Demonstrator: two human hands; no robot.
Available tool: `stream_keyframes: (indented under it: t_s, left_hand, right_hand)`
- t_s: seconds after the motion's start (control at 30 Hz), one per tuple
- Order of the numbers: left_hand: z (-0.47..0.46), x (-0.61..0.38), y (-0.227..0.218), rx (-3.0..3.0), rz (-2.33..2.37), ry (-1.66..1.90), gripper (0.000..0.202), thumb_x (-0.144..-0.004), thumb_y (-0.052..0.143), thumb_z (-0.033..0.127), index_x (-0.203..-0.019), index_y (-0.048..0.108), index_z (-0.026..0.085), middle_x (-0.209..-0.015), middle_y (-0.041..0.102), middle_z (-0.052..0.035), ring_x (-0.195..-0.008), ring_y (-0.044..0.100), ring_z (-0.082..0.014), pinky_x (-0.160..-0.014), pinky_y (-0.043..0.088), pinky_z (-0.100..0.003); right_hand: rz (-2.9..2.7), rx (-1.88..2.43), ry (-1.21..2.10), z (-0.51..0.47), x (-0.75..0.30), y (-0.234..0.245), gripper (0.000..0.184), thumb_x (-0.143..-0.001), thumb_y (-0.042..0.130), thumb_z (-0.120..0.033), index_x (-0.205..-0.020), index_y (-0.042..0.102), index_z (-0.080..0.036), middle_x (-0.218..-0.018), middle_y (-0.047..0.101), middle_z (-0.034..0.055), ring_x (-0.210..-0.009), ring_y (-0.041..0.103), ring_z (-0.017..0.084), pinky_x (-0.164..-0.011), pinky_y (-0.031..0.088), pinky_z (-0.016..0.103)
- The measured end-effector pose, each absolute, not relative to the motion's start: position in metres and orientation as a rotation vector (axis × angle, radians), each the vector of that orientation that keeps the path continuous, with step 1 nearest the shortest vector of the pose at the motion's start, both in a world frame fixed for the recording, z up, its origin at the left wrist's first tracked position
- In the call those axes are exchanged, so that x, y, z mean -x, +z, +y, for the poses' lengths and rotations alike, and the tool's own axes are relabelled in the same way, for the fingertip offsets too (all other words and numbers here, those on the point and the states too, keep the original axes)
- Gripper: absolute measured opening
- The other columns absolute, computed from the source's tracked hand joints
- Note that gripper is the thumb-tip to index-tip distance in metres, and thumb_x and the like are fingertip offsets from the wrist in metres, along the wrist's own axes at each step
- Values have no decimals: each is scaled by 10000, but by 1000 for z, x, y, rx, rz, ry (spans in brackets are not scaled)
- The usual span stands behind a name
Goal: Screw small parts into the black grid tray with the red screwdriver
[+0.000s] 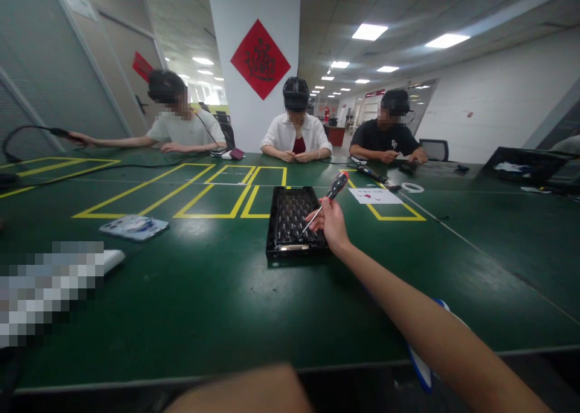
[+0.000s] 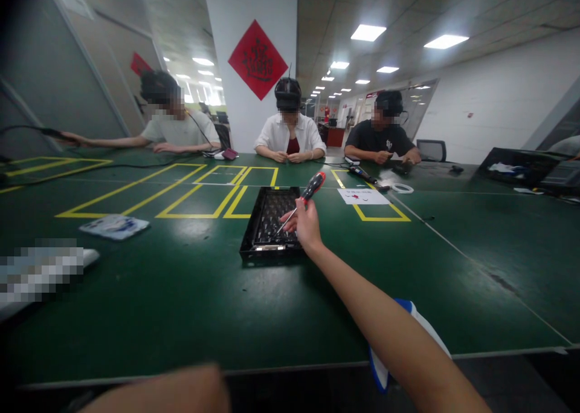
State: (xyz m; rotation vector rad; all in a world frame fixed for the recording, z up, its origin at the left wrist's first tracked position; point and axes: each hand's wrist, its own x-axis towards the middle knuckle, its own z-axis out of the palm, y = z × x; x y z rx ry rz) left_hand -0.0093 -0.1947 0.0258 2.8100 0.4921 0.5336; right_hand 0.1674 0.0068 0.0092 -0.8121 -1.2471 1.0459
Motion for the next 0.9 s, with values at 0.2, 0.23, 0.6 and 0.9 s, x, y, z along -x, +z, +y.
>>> stream_keyframes:
  t_s: [0.2, 0.23, 0.6, 0.9]
  left_hand:
    - [-44, -17, 48, -2480, 1287, 998, 245, -789, 558, 427, -797, 664, 205, -772, 635, -68, -774, 600, -195, -636, 436, -265]
    - [-25, -18, 43, -2451, 1292, 1015, 245, -746, 611, 427, -763, 661, 188, -760, 638, -63, -750, 594, -190, -638, 430, -264]
    - [14, -15, 5, -2205, 929, 1025, 210, -710, 645, 340, -765, 665, 138, -709, 664, -18, -647, 576, -128, -594, 420, -219]
    - [15, -14, -2, -2233, 955, 1069, 221, -730, 625, 334, -840, 639, 142, -710, 637, -12, -626, 545, -111, -583, 408, -211]
  right_hand:
    - [-1326, 858, 851, 0, -166, 11, 387, -833, 370, -567, -1019, 352, -228, -622, 616, -44, -402, 513, 70, -412, 415, 171]
    - [-1338, 844, 840, 0, -166, 11, 375, -837, 375, -555, -1017, 355, -227, -623, 614, -47, -394, 499, 65, -410, 411, 168]
    - [-1393, 750, 863, -3, -165, 9, 408, -809, 442, -545, -1071, 395, -234, -679, 614, -37, -408, 480, 57, -421, 398, 176]
    - [-1406, 703, 920, -2, -166, 6, 424, -834, 390, -544, -1121, 415, -233, -717, 601, -30, -441, 498, 54, -456, 424, 181]
